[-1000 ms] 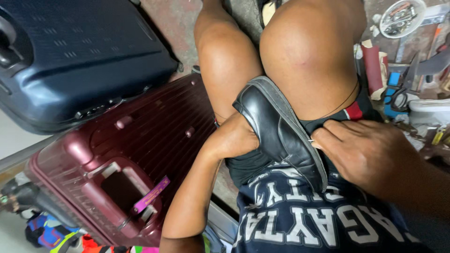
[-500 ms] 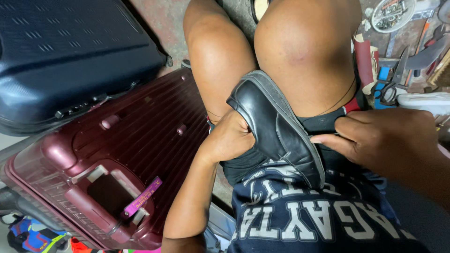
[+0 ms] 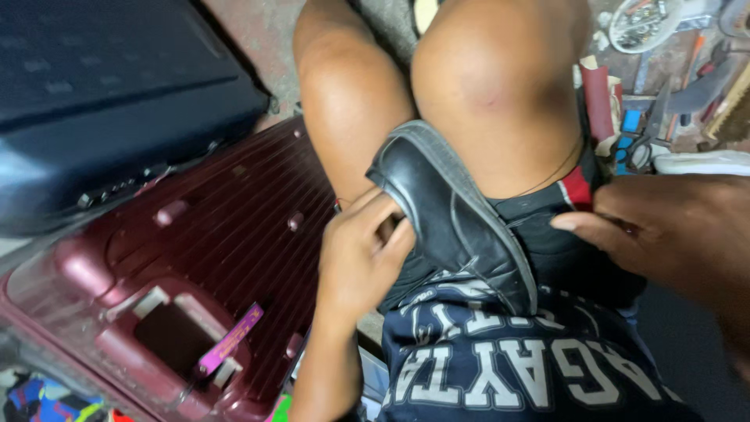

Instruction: The person sits on the floor and sews a black shoe using a needle and thread. They repeatedly insert the needle through the shoe's sole and upper, pull the thread through, and tighten the stitches while holding the shoe steady with the other hand.

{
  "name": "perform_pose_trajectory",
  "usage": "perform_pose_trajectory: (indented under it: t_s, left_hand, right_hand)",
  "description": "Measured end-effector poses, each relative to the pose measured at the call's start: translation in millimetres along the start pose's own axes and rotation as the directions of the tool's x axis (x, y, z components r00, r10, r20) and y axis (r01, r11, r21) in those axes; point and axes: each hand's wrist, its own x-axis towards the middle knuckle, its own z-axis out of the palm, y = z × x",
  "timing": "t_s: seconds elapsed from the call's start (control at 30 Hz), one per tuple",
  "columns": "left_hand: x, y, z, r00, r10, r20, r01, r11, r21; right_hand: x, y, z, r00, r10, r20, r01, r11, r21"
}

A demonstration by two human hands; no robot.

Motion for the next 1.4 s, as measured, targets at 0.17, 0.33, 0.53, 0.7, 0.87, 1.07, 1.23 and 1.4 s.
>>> perform_pose_trajectory:
  t_s: [0.17, 0.33, 0.53, 0.7, 0.87, 1.07, 1.23, 1.4]
  left_hand:
    - [-29.2, 43.7, 4.9, 0.929, 0.220, -0.299, -0.164, 0.966, 0.203]
    - [-18.6, 59.6, 30.9, 0.912, 0.411, 0.017, -0.405, 0.891, 0.203]
    - [-6.0, 56.4, 45.6, 0.919, 0.383, 0.095, -0.394, 0.904, 0.167]
    - [-7.3, 37.3, 26.4, 0.920, 0.371, 0.126, -0.364, 0.928, -0.076]
    - [-6.8, 24.7, 22.0, 0.912, 0.390, 0.128, -0.368, 0.915, -0.166]
    - [-11.8, -7.9, 5.4, 0.860, 0.498, 0.111, -0.455, 0.847, -0.275]
    - [-10.4, -33.9, -13.0, 0.801, 0.579, 0.151, -0.492, 0.781, -0.384]
    - [-13.9, -41.3, -16.2, 0.804, 0.576, 0.146, -0.499, 0.788, -0.360]
  right_hand:
    - [5.6, -17.2, -10.8, 0.999, -0.037, -0.033, 0.034, 0.997, -0.073]
    - [4.5, -23.3, -14.7, 0.997, -0.065, -0.048, 0.060, 0.993, -0.106]
    - [-1.6, -15.7, -9.8, 0.998, -0.051, -0.031, 0.051, 0.998, -0.030]
    - [8.6, -19.0, -10.2, 0.921, -0.028, 0.389, -0.043, 0.984, 0.172]
    - [7.9, -35.4, -28.1, 0.959, 0.032, 0.280, -0.066, 0.992, 0.110]
    - [14.7, -73.0, -36.1, 0.906, -0.214, 0.366, 0.095, 0.944, 0.317]
    - [25.5, -92.9, -30.3, 0.842, -0.238, 0.483, 0.053, 0.929, 0.366]
    - [0.5, -89.9, -20.7, 0.855, 0.188, 0.483, -0.263, 0.960, 0.093]
